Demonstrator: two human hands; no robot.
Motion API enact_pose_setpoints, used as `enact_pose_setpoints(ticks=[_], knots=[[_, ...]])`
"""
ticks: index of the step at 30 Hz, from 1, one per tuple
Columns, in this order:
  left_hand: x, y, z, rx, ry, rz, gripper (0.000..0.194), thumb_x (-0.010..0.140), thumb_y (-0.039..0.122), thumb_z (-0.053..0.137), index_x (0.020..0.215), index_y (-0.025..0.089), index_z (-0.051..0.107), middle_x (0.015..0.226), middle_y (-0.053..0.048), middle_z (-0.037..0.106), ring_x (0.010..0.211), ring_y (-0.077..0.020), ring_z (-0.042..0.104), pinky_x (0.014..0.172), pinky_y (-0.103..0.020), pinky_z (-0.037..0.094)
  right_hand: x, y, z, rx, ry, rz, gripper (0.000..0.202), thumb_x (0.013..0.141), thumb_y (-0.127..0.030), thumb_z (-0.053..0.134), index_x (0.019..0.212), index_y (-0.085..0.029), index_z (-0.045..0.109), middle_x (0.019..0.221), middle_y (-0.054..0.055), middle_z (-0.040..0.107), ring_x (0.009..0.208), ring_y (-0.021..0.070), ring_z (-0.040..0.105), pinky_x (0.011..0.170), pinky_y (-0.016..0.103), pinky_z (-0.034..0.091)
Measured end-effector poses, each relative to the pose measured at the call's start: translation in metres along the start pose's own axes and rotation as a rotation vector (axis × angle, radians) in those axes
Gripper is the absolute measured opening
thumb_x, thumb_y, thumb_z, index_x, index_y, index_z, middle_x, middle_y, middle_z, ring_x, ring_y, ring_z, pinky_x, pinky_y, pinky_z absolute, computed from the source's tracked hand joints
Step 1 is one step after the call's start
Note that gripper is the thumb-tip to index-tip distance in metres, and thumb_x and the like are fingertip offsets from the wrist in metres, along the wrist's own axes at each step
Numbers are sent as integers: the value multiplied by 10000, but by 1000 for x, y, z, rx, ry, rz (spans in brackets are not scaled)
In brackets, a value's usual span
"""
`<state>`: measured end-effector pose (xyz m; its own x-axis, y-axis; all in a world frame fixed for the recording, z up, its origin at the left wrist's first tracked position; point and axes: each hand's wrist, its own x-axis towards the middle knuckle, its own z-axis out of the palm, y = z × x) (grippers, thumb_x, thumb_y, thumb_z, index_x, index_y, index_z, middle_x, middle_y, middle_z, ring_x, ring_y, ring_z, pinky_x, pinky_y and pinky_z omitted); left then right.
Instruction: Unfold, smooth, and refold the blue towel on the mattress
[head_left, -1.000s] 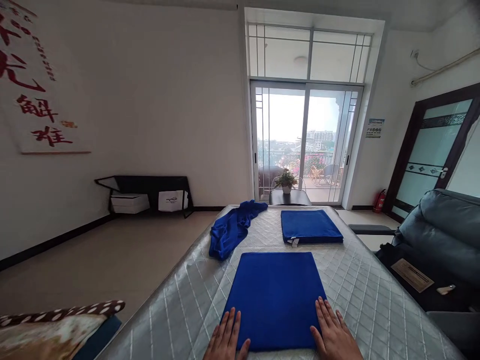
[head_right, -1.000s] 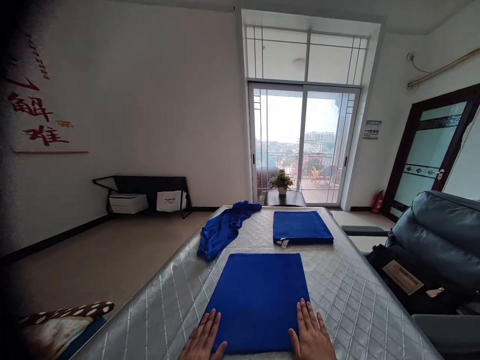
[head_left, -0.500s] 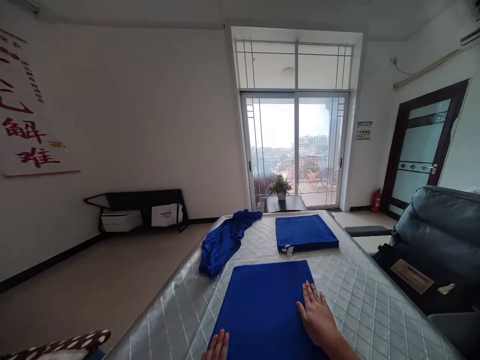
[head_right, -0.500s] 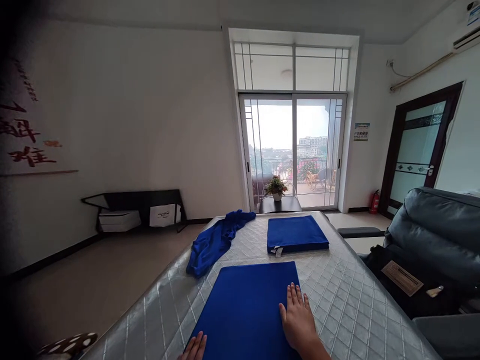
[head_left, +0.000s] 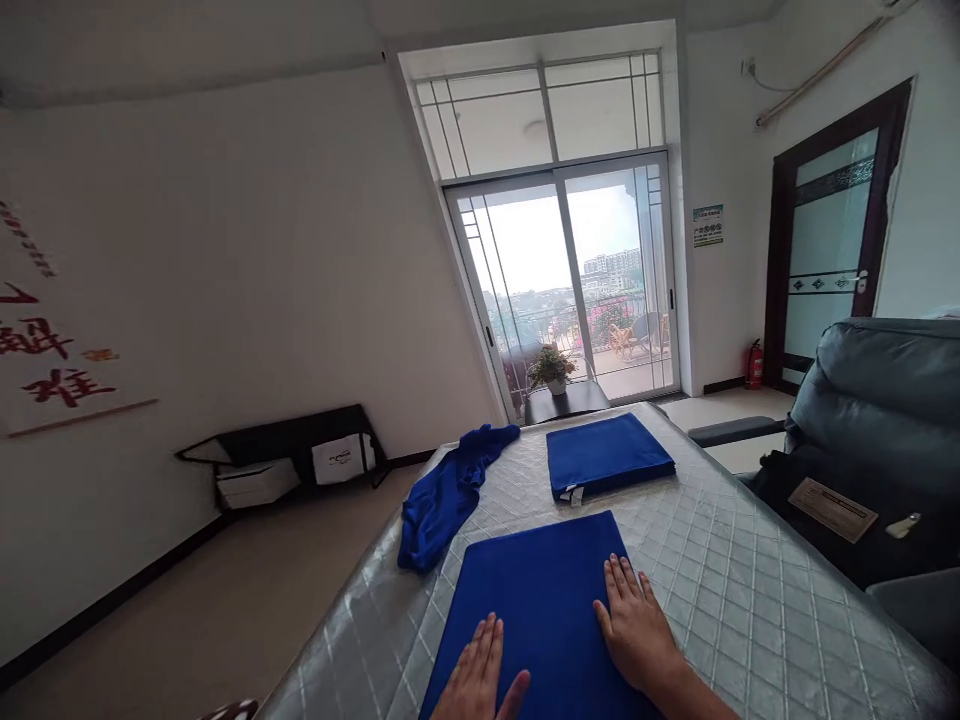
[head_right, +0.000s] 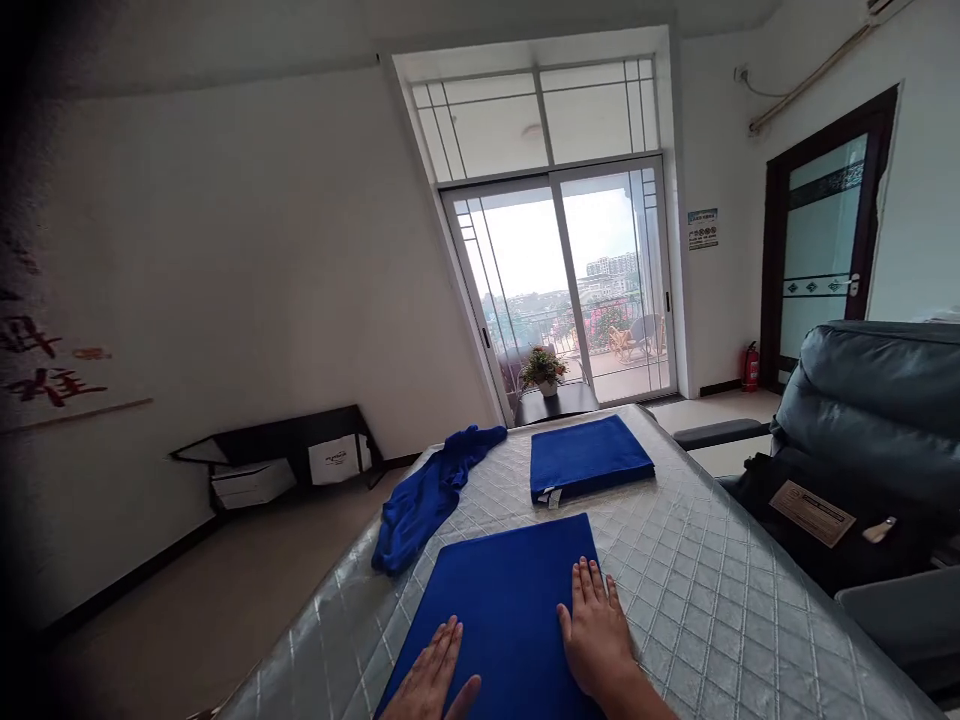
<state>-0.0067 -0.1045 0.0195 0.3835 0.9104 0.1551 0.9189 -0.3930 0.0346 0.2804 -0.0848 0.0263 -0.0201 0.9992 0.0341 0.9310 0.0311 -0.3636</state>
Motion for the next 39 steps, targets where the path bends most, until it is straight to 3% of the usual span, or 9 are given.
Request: enact_pose_setpoints(ticks=[3,6,8,10,16,23,28,32,39], knots=[[46,56,-6,-20,-44,194,649,1000,573,329,1526,196,363,1550,-104,401,1420,-283,412,1119,-432,437,0,1,-1,-23,-4,-11,669,984,-432,225,1554,-81,236,1626,114,188,1516,245,126,1229,464,92],[81,101,-3,-38,-14,309,609,1036,509,249,1552,189,302,1600,-86,318,1473,-253,314,1180,-439,357,-1,2,-1,-70,-25,-36,638,964,-335,256,1548,-79,249,1626,112,184,1514,255,130,1227,474,107],[95,115,2,-64,12,354,573,1053,452,205,1562,196,269,1618,-72,281,1494,-230,259,1202,-439,320,-1,3,0,-97,-26,-49,635,934,-254,272,1547,-85,255,1626,99,183,1514,256,126,1226,482,113],[101,116,8,-80,17,330,574,1056,437,184,1568,184,245,1620,-79,278,1501,-225,237,1201,-438,322,0,4,2,-111,-25,-53,640,927,-236,268,1548,-85,249,1626,96,181,1515,255,121,1226,486,113],[91,78,16,-68,-71,205,648,1036,514,153,1582,165,168,1634,-88,228,1508,-247,211,1208,-461,296,2,2,1,-63,-19,-20,656,984,-405,212,1553,-78,230,1627,103,182,1517,244,117,1228,461,106],[67,0,8,-72,-128,-36,729,1009,598,146,1578,144,188,1643,-94,179,1519,-253,158,1235,-473,218,1,0,-7,-89,-50,-24,657,991,-419,198,1554,-80,219,1632,92,158,1520,229,99,1228,461,93],[52,-47,13,-71,-75,-203,757,1004,614,148,1573,118,204,1631,-150,210,1510,-269,185,1224,-488,224,3,2,-3,-126,-54,-29,657,990,-426,177,1554,-95,234,1635,73,163,1520,225,109,1228,461,104],[49,-57,18,-82,-33,-191,761,1009,606,163,1557,84,249,1617,-188,235,1500,-279,213,1210,-493,249,6,7,2,-169,-33,-39,669,985,-437,176,1558,-93,226,1636,76,171,1520,221,112,1226,453,108],[49,-50,14,-88,1,-199,801,995,634,179,1541,58,291,1603,-204,269,1493,-301,241,1196,-491,274,5,8,4,-196,-10,-52,676,984,-458,167,1565,-118,234,1640,60,194,1521,207,109,1222,430,118]])
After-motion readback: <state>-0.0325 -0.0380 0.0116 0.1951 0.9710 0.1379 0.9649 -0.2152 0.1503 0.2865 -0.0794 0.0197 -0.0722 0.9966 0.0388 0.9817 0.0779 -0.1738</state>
